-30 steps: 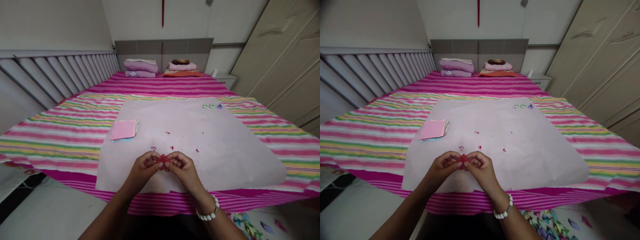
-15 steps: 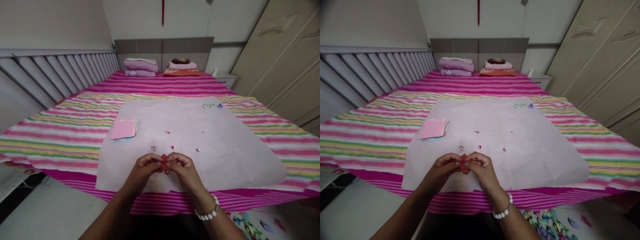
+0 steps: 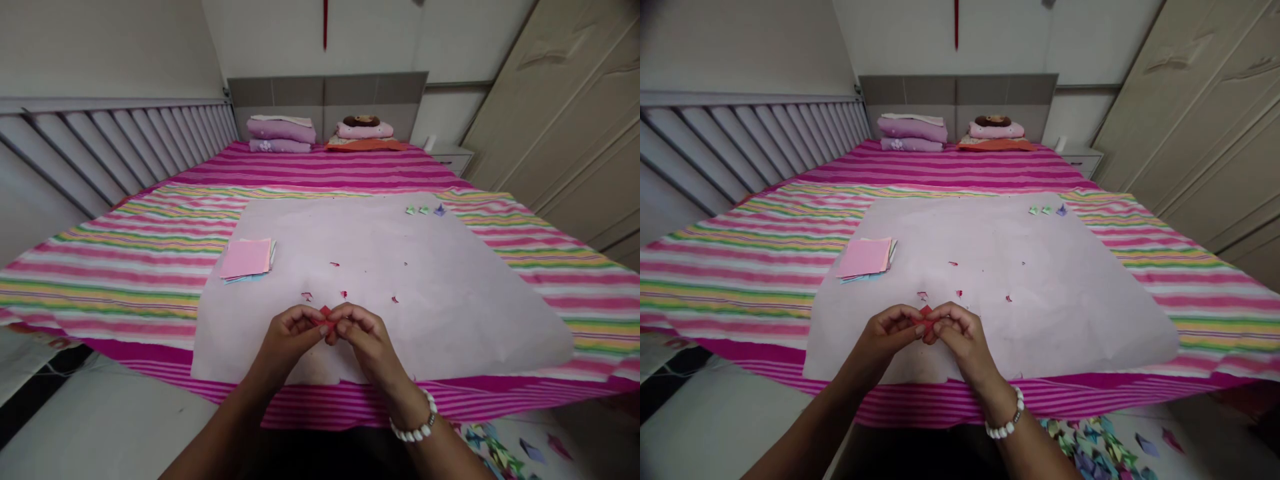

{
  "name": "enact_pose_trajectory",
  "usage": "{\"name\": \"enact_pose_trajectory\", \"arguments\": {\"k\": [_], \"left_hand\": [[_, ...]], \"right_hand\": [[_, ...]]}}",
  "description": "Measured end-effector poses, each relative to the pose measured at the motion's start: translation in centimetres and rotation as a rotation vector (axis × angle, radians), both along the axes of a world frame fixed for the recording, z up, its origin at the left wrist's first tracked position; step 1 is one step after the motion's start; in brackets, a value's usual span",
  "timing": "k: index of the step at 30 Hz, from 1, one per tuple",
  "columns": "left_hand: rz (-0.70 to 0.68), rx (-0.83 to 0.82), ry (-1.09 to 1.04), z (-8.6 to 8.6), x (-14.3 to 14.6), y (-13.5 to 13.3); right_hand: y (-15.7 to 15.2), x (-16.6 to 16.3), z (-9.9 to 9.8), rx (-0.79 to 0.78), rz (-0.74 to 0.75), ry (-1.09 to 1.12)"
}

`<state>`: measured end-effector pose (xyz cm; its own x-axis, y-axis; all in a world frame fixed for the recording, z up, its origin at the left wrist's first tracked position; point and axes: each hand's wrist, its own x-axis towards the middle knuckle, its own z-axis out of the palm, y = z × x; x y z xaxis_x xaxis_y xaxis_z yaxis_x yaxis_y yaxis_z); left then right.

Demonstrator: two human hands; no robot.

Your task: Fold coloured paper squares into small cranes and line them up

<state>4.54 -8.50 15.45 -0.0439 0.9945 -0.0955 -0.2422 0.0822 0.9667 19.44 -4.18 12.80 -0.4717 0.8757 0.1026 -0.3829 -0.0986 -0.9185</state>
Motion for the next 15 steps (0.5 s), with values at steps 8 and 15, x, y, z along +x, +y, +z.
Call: {"name": "enact_pose_trajectory", "arguments": {"k": [8,15], "left_hand": [[0.077,0.058,0.113,-0.56,-0.18,0.11],[0.088,0.122,0.294,-0.38,-0.45,-0.06]], "right_hand": [[-0.02,-0.34,0.49,-0.042,-0.085,-0.07],[-0.01,-0.21,0.49,0.01,-0.118,-0.104]]}}
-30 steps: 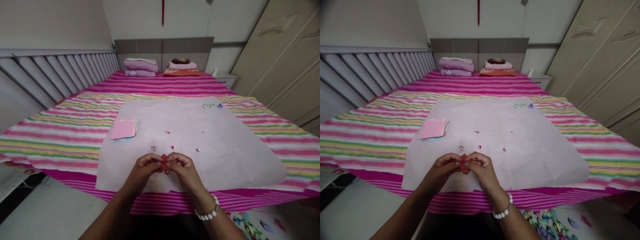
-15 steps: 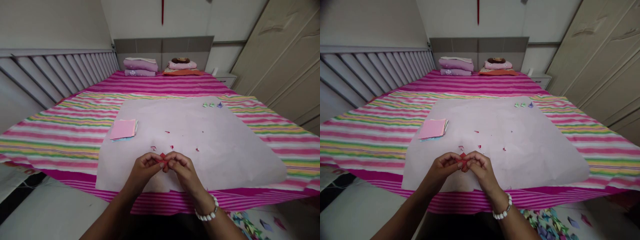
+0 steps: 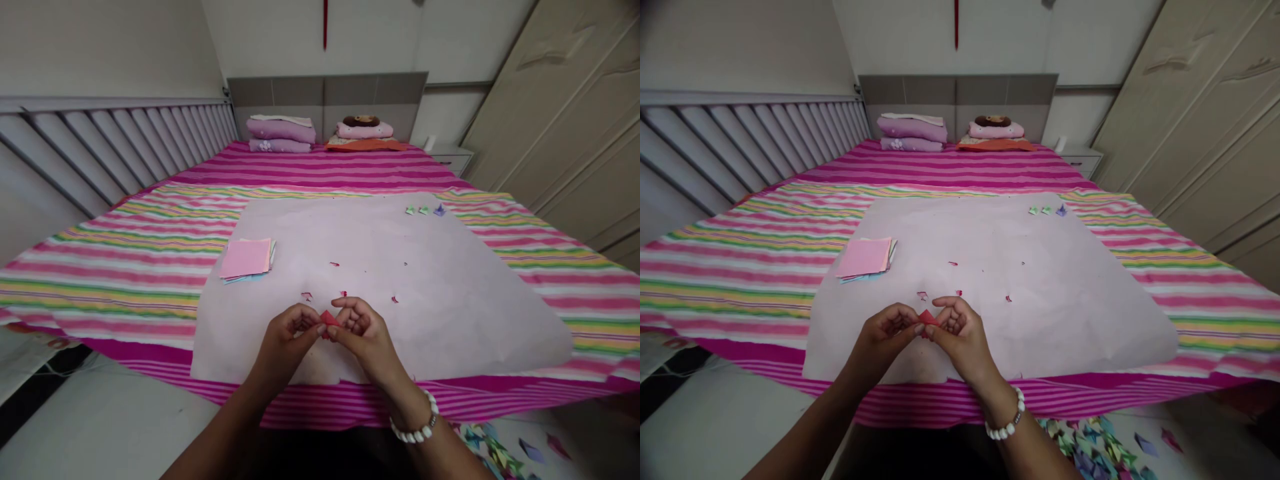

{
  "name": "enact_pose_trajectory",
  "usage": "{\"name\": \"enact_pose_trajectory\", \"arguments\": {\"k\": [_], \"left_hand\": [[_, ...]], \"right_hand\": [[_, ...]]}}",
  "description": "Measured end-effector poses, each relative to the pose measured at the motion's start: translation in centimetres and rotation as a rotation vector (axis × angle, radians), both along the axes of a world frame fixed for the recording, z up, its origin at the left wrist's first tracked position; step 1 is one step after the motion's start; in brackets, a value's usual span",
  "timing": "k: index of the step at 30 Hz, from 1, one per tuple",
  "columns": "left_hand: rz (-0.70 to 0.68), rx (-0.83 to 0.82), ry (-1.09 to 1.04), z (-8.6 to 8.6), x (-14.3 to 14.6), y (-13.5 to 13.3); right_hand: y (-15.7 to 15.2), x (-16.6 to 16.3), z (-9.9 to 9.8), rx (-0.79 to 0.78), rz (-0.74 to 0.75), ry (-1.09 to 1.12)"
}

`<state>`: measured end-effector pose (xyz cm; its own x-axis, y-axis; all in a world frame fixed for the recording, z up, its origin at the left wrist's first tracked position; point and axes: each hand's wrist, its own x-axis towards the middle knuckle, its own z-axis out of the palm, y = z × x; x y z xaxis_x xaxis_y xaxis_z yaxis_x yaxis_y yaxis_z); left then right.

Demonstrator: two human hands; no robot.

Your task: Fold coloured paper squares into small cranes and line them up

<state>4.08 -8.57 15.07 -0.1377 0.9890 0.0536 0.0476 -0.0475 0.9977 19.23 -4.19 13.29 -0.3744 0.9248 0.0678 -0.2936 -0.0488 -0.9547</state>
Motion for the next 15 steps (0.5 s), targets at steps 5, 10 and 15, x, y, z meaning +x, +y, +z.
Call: {"name": "enact_pose_trajectory", "arguments": {"k": [5,10,15], "left_hand": [[-0.061,0.032,-0.001,-0.09,-0.52,0.1],[-0.098,0.116,0.158,0.19,-0.73,0.02],[-0.058,0.084,0.24,0.49,-0.59,-0.24]], "right_hand": [[0.11,0.23,-0.06,0.01,0.017,0.002],[0.22,0.29,-0.04,0.032,-0.004,-0.019],[0.1,0.35,0.24,0.026,-0.009,-0.022]]}}
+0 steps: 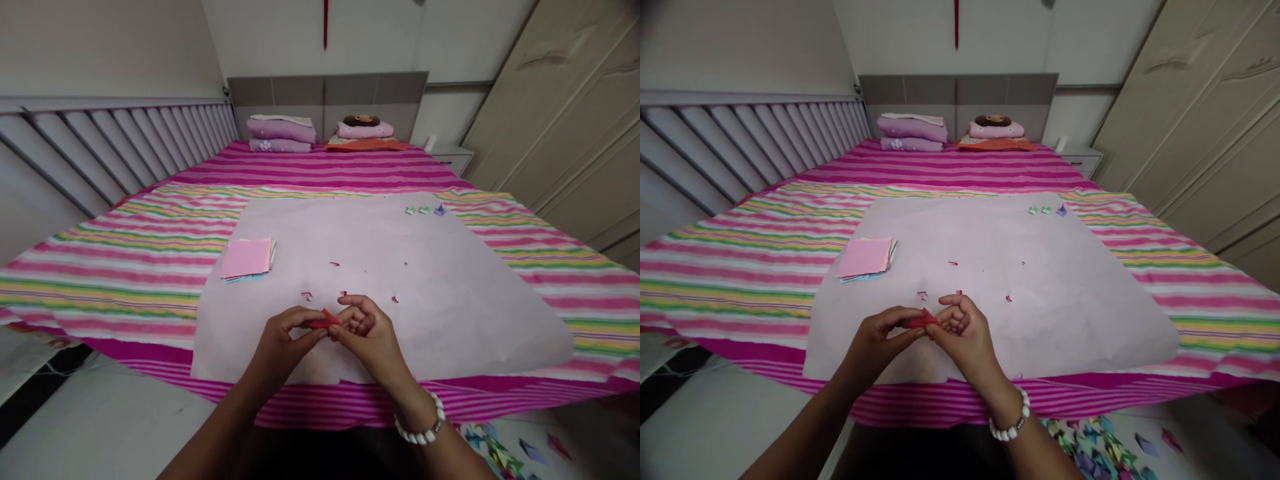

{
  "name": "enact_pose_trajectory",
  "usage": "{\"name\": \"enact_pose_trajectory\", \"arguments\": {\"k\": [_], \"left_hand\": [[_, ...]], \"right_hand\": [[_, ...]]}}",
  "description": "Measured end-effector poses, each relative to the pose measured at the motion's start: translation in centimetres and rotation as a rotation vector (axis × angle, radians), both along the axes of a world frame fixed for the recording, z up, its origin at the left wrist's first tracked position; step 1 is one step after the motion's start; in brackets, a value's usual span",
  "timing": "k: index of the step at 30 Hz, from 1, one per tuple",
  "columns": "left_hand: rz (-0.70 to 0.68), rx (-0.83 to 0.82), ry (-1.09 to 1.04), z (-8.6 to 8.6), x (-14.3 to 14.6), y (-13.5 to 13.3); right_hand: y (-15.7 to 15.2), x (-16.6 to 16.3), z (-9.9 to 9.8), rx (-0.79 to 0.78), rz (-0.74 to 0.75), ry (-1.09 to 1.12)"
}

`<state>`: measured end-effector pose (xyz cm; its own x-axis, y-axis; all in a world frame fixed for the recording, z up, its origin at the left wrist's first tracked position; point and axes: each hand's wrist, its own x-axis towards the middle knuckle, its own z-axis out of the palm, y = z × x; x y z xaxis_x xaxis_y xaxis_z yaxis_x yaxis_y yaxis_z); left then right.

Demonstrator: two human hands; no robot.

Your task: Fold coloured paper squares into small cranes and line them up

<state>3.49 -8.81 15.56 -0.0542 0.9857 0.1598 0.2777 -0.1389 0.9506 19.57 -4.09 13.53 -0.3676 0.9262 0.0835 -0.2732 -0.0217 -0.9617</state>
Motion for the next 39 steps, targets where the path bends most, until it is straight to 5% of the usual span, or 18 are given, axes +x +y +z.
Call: {"name": "enact_pose_trajectory", "arguments": {"k": [10,23,32,39], "left_hand": [[0.057,-0.045,0.047,-0.4,0.2,0.2],[0.005,-0.023,0.142,0.0,0.0,0.2],[-0.061,-0.11,0.13,0.2,-0.5,0.2],[0.063,-0.183,-0.052,0.0,-0.8,0.4]], "right_hand": [[0.0,0.0,-0.3,0.083,-0.05,-0.057],[0.3,0.6,0.5,0.507,0.008,-0.314],[0.3,0.9,0.6,0.524,0.078,-0.339],[0.4,0.7,0.8,0.472,0.078,-0.307]]}}
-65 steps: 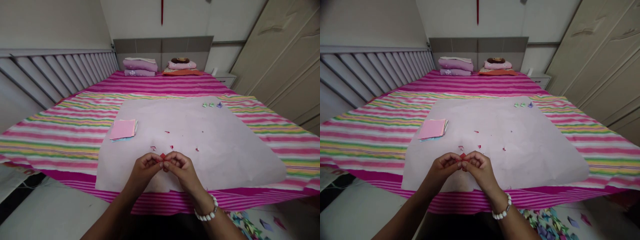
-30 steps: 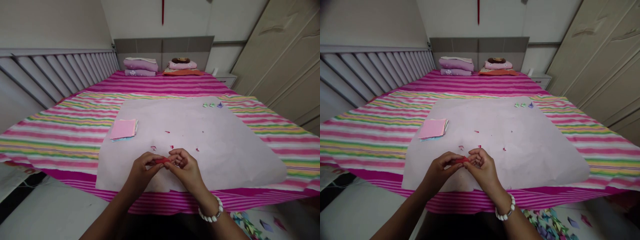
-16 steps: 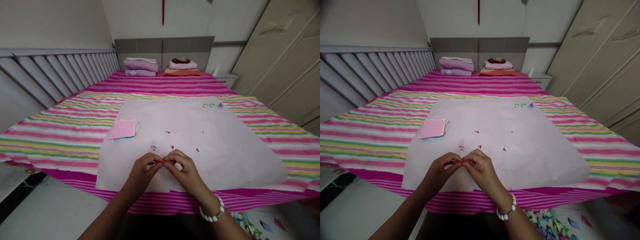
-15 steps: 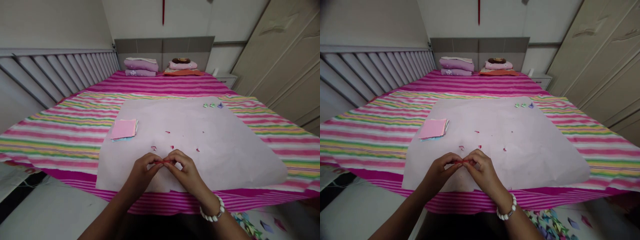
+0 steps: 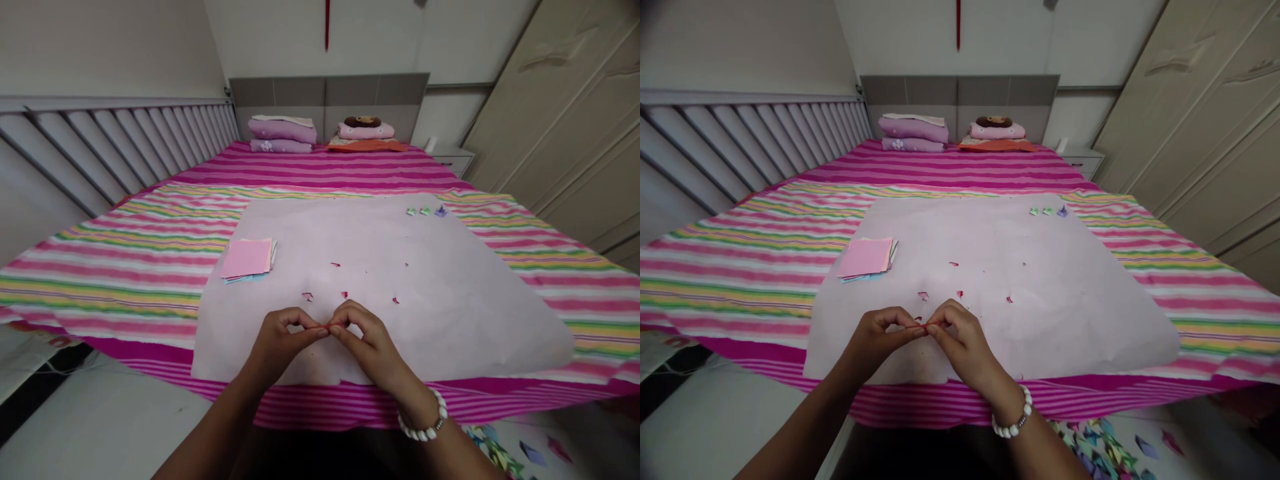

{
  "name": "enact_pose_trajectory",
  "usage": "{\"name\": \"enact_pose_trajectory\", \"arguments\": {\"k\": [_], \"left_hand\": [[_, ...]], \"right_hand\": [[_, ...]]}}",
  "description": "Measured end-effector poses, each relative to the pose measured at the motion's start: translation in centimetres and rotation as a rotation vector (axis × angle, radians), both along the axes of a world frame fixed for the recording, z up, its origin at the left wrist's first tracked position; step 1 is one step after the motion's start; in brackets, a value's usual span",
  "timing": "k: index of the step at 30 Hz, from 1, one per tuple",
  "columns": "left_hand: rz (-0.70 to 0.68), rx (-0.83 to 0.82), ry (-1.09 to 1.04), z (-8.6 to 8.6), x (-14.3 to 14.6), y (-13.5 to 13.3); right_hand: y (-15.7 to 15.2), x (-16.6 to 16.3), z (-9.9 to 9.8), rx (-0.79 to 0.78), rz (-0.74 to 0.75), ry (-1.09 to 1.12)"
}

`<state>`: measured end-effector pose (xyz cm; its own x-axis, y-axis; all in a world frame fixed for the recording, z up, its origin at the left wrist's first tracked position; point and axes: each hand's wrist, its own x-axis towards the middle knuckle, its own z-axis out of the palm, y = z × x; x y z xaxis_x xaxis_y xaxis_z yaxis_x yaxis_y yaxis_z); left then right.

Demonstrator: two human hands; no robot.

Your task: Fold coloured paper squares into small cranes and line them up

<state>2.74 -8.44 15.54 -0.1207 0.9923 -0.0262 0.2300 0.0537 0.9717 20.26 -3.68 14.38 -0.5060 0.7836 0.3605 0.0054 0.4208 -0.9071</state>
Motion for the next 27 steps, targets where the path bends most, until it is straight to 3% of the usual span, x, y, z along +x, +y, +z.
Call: {"name": "enact_pose_trajectory", "arguments": {"k": [6,13,18,27], "left_hand": [[-0.081,-0.044,-0.075,-0.2,-0.3,0.4],[0.023,-0.099,-0.252,-0.7,0.5,0.6],[0.05,-0.175,-0.3,-1.3,0.5,0.7],[0.075,-0.314,-0.408,-1.5,0.2,1.1]], "right_hand": [[0.4,0.2,-0.2,-0.124,-0.03,0.034],[0.5,-0.3,-1.2,-0.301,-0.092,0.132],[0.4,-0.4,-1.0,-0.357,-0.024,0.235],[0.7,-0.3,-1.5,-0.487,0.018,0.235]]}}
